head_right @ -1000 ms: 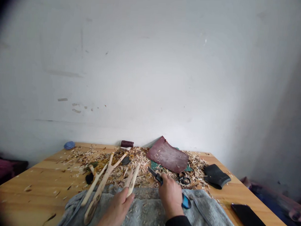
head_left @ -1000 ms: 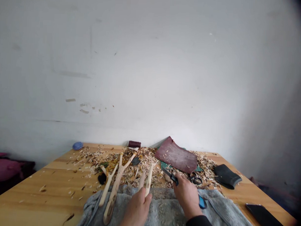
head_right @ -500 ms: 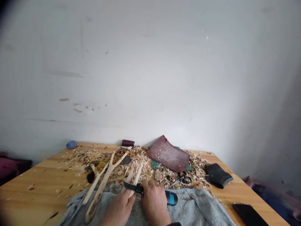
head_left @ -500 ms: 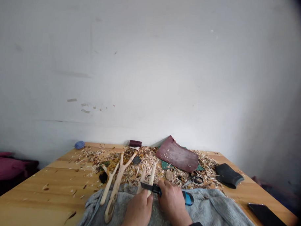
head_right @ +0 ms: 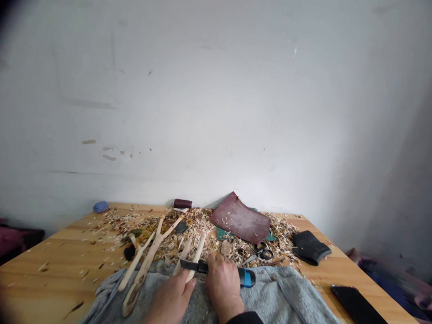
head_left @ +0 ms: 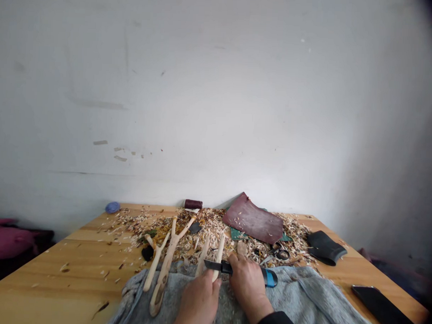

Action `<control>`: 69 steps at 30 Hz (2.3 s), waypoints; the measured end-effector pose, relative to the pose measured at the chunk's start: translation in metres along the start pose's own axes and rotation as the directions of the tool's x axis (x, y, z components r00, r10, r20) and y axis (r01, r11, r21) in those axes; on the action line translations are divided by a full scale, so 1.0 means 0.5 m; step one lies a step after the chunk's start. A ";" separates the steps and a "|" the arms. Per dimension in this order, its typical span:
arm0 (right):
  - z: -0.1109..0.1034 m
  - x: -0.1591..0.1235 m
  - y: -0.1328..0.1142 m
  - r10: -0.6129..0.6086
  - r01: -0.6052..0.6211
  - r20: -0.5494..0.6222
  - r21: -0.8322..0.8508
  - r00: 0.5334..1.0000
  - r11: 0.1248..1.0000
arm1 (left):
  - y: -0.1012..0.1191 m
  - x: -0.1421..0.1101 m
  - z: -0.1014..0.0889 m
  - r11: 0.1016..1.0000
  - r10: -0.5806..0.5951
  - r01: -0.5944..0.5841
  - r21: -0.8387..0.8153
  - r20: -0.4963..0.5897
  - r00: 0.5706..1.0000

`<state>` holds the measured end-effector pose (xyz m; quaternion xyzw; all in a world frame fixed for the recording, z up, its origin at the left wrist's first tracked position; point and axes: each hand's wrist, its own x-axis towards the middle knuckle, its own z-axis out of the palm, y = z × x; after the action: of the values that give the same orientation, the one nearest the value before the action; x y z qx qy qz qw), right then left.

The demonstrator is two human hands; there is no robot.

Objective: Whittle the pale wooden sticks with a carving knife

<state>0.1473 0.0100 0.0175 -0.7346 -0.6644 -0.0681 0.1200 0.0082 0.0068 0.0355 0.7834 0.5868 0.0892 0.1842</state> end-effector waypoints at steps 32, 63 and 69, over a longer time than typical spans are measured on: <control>-0.018 -0.017 0.004 -0.078 0.081 -0.031 0.110 0.997 0.991 | -0.002 -0.008 -0.024 0.949 0.033 -0.042 -0.313 -0.035 0.999; -0.034 -0.028 -0.026 -0.011 0.009 0.061 0.039 0.998 0.999 | -0.008 0.005 -0.006 0.991 -0.015 0.007 -0.133 -0.059 0.998; -0.029 -0.026 -0.025 0.001 -0.002 0.025 0.027 1.000 1.000 | -0.004 0.001 -0.010 0.991 -0.014 0.003 -0.135 -0.079 0.997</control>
<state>0.1345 -0.0054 0.0292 -0.7342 -0.6661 -0.0497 0.1217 0.0049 0.0089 0.0392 0.7626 0.5896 0.1588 0.2136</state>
